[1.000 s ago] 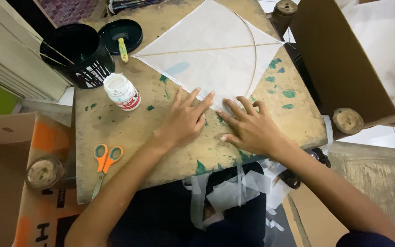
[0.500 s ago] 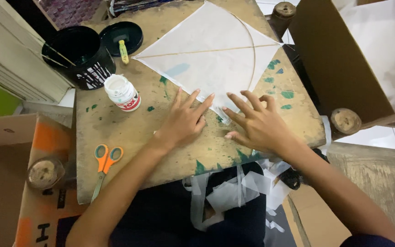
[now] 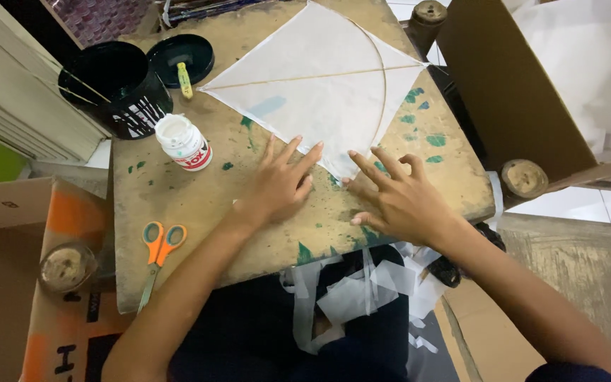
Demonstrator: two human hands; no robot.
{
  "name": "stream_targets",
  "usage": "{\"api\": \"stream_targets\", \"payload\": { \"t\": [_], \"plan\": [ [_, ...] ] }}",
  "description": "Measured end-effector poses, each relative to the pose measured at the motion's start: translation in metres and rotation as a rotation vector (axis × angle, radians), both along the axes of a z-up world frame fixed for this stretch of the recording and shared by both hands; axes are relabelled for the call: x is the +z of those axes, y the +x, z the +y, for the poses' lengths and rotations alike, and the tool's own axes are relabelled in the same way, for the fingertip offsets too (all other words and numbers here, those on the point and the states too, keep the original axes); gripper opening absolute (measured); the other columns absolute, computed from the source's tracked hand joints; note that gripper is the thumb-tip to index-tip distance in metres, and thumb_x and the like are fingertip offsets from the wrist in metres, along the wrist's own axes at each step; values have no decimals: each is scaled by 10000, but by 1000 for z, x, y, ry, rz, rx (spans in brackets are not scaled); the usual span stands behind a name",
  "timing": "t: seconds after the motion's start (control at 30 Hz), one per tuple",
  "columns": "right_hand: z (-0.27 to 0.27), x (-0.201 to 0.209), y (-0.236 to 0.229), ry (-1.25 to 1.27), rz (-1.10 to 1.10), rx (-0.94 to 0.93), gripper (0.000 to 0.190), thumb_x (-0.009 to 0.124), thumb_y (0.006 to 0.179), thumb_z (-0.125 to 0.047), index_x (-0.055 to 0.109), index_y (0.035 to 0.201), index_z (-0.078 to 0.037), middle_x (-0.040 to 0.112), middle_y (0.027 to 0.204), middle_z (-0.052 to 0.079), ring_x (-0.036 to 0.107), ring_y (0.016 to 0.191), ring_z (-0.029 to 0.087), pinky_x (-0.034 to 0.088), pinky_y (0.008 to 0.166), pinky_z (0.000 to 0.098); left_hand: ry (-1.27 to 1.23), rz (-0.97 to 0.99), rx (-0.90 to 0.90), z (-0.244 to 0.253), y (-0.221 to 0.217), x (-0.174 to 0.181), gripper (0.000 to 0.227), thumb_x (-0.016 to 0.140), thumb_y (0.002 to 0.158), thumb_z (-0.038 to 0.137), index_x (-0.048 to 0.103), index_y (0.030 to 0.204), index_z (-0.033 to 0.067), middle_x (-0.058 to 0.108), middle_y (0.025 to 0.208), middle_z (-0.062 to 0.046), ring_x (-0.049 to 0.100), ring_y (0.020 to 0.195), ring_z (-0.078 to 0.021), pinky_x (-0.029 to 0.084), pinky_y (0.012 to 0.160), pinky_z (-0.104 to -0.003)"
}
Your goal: Assembling a kite by gluing and folding paper over a wooden frame
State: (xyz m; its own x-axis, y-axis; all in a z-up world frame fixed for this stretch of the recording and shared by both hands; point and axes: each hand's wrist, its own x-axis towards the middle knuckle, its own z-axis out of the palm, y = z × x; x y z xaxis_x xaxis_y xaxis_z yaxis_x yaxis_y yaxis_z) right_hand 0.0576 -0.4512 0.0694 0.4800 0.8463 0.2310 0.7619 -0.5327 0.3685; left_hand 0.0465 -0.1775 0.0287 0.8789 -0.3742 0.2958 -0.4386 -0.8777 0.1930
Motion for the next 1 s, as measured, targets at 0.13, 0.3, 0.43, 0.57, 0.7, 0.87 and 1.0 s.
{"api": "stream_targets", "payload": {
  "t": [0.13,0.3,0.43,0.57,0.7,0.87,1.0],
  "plan": [
    [1,-5,-1,-16,14,-6,627,359,932,-738,625,1330,-332,413,1612,47,388,1459,315,359,993,522,-24,26,-18,-3,-4,6,606,475,971,236,401,1567,157,652,1342,-214,428,1453,-382,155,1175,-725],
    [-3,0,-7,-59,-3,-42,601,380,907,-748,648,1290,-370,426,1604,42,406,1447,312,360,994,523,-28,17,-6,-7,-12,17,582,469,984,229,406,1556,145,672,1312,-203,431,1452,-376,151,1180,-717],
    [-8,-1,4,10,-4,-16,579,417,919,-716,617,1319,-348,424,1607,37,420,1433,278,397,977,499,15,-21,-7,-4,-4,4,614,513,960,277,419,1560,191,681,1314,-178,464,1431,-367,184,1168,-731],
    [-1,-8,18,203,213,-29,615,546,941,-521,503,1488,-243,545,1464,59,523,1337,276,454,951,474,31,-97,-16,-3,4,-1,641,588,945,255,424,1562,208,755,1166,-112,499,1409,-319,130,1157,-757],
    [10,-15,26,338,407,-60,765,698,847,-409,470,1517,-121,629,1347,134,592,1270,349,510,902,491,16,-235,-37,-5,19,-5,608,673,915,201,509,1500,223,770,1128,-87,585,1305,-264,187,1152,-748],
    [16,-24,41,460,426,4,777,764,811,-363,497,1460,-29,632,1281,194,637,1186,392,529,917,504,81,-326,-46,2,32,-14,519,745,876,249,606,1377,249,738,1119,-6,605,1191,-209,224,1147,-747],
    [18,-19,46,452,466,-17,787,775,784,-319,472,1456,-43,603,1316,208,627,1204,420,504,975,538,62,-315,-62,0,28,-5,230,763,890,206,709,1110,243,709,1060,13,633,1103,-211,277,1108,-780]
  ]
}}
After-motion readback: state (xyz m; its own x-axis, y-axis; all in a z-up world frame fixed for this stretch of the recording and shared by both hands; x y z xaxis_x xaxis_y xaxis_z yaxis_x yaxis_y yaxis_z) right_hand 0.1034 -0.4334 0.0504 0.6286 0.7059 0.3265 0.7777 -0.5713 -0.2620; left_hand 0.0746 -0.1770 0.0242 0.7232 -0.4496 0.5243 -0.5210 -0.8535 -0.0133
